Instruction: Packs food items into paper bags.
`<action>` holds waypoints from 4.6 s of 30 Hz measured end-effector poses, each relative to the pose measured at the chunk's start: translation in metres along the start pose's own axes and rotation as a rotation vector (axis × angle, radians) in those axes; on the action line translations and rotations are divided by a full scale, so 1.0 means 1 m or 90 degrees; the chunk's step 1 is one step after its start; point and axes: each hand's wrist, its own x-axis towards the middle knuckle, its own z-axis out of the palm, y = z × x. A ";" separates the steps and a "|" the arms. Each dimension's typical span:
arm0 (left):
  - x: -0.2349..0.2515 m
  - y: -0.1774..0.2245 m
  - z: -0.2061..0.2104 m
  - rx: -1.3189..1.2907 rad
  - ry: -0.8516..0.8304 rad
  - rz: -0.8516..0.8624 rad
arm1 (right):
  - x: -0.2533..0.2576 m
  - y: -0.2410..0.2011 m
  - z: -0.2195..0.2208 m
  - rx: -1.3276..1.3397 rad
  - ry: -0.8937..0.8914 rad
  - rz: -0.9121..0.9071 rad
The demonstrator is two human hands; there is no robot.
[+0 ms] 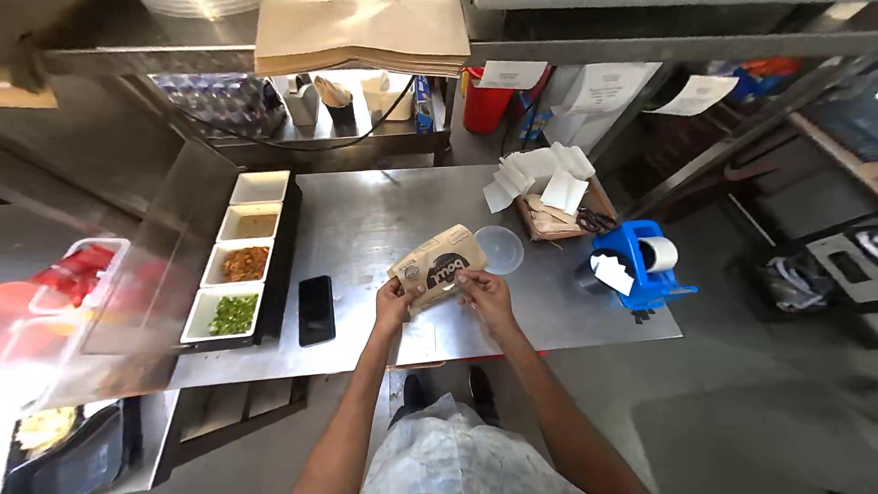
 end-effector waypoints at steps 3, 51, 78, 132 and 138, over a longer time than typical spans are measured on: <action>0.000 -0.001 0.000 -0.011 0.001 0.005 | 0.005 0.013 0.000 0.000 0.010 -0.001; -0.007 0.017 -0.003 0.152 0.048 -0.023 | 0.015 0.033 -0.088 -0.588 -0.017 -0.135; -0.092 -0.090 0.534 0.466 -0.278 -0.053 | -0.159 0.039 -0.505 -0.183 0.209 0.347; -0.092 -0.103 0.521 0.324 -0.248 0.089 | -0.088 0.032 -0.467 0.086 0.290 0.411; -0.090 -0.086 0.459 0.593 -0.331 0.053 | -0.106 0.039 -0.423 0.021 0.225 0.410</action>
